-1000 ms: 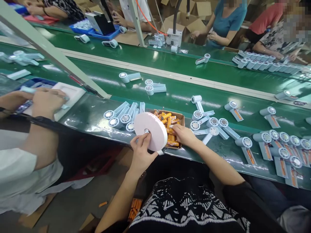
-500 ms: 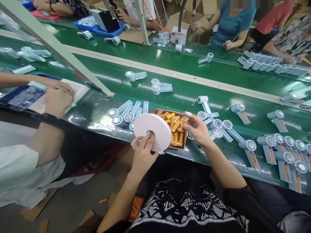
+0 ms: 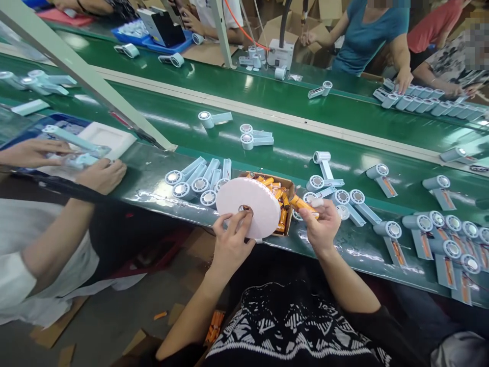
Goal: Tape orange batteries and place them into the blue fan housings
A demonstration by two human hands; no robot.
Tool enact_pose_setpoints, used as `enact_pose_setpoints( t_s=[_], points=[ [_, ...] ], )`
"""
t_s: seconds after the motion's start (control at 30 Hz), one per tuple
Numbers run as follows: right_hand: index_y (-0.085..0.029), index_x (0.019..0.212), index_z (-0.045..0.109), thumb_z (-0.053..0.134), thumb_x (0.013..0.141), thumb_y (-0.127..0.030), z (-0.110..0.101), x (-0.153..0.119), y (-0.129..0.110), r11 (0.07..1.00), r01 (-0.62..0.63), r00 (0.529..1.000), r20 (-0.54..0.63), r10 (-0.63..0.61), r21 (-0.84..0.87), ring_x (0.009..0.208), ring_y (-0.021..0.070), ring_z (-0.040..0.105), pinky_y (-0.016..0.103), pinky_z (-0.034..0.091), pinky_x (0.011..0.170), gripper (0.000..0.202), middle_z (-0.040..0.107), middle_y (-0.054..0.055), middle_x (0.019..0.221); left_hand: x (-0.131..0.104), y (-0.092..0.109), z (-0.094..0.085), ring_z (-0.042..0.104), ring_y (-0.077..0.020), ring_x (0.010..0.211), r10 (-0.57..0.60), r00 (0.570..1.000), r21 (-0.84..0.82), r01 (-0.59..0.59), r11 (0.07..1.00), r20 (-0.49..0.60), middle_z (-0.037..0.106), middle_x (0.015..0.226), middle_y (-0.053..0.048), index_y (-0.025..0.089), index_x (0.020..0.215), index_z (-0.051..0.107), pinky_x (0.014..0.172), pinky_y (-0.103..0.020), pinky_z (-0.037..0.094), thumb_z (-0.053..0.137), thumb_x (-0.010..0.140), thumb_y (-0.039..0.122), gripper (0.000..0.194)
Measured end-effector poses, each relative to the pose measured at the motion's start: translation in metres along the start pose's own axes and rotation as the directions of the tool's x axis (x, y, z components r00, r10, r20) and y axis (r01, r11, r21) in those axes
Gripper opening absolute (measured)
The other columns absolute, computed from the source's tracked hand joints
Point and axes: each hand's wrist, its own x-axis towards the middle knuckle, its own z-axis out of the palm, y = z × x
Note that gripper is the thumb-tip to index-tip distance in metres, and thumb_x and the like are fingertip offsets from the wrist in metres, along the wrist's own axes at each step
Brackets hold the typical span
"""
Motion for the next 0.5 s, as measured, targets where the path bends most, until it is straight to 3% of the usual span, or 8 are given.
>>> enact_pose_setpoints(
  t_s=[0.07, 0.13, 0.27, 0.4, 0.5],
  points=[
    [-0.023, 0.089, 0.064, 0.088, 0.081, -0.044, 0.002, -0.004, 0.008, 0.996, 0.052, 0.997, -0.062, -0.056, -0.073, 0.059, 0.0154, 0.070, 0.027, 0.059, 0.058, 0.033, 0.074, -0.003, 0.073, 0.001, 0.003, 0.001, 0.047, -0.0351, 0.120, 0.017, 1.000, -0.005, -0.017, 1.000, -0.007, 0.072, 0.125, -0.012, 0.015, 0.127, 0.067, 0.108, -0.046, 0.041, 0.073, 0.074, 0.007, 0.054],
    [-0.024, 0.090, 0.065, 0.085, 0.083, -0.047, 0.005, -0.009, 0.014, 0.987, 0.053, 0.998, -0.036, -0.059, -0.151, 0.064, 0.0183, 0.073, 0.031, 0.061, 0.064, 0.032, 0.078, 0.000, 0.078, 0.003, 0.006, 0.002, 0.047, -0.0348, 0.121, 0.031, 0.999, -0.002, -0.031, 1.000, -0.009, 0.073, 0.125, -0.011, 0.015, 0.127, 0.068, 0.108, -0.045, 0.041, 0.073, 0.074, 0.006, 0.054],
    [-0.025, 0.092, 0.066, 0.082, 0.084, -0.052, 0.005, -0.017, 0.015, 0.963, -0.062, 0.993, 0.076, 0.085, -0.264, 0.073, 0.0240, 0.078, 0.038, 0.064, 0.074, 0.033, 0.081, 0.004, 0.082, 0.005, 0.007, 0.004, 0.048, -0.0333, 0.120, 0.046, 0.999, 0.049, -0.044, 0.998, -0.024, 0.074, 0.123, -0.011, 0.017, 0.129, 0.070, 0.106, -0.044, 0.041, 0.071, 0.078, 0.008, 0.052],
    [-0.024, 0.106, 0.071, 0.084, 0.081, -0.048, -0.009, 0.000, 0.000, 0.957, -0.169, 0.916, 0.320, 0.240, -0.234, 0.093, 0.0273, 0.079, 0.042, 0.065, 0.087, 0.037, 0.083, 0.005, 0.098, 0.008, 0.003, -0.002, 0.046, -0.0332, 0.116, 0.094, 0.995, 0.116, -0.091, 0.989, -0.027, 0.075, 0.123, -0.009, 0.020, 0.135, 0.069, 0.111, -0.048, 0.037, 0.071, 0.082, 0.010, 0.054],
    [-0.024, 0.100, 0.077, 0.083, 0.083, -0.039, -0.019, 0.022, -0.011, 0.942, -0.180, 0.843, 0.449, 0.297, -0.285, 0.097, 0.0267, 0.078, 0.045, 0.064, 0.096, 0.024, 0.082, 0.003, 0.102, 0.015, 0.003, -0.008, 0.045, -0.0326, 0.113, 0.136, 0.990, 0.173, -0.130, 0.976, -0.026, 0.077, 0.120, -0.005, 0.025, 0.139, 0.066, 0.118, -0.055, 0.025, 0.071, 0.086, 0.014, 0.055]
  ],
)
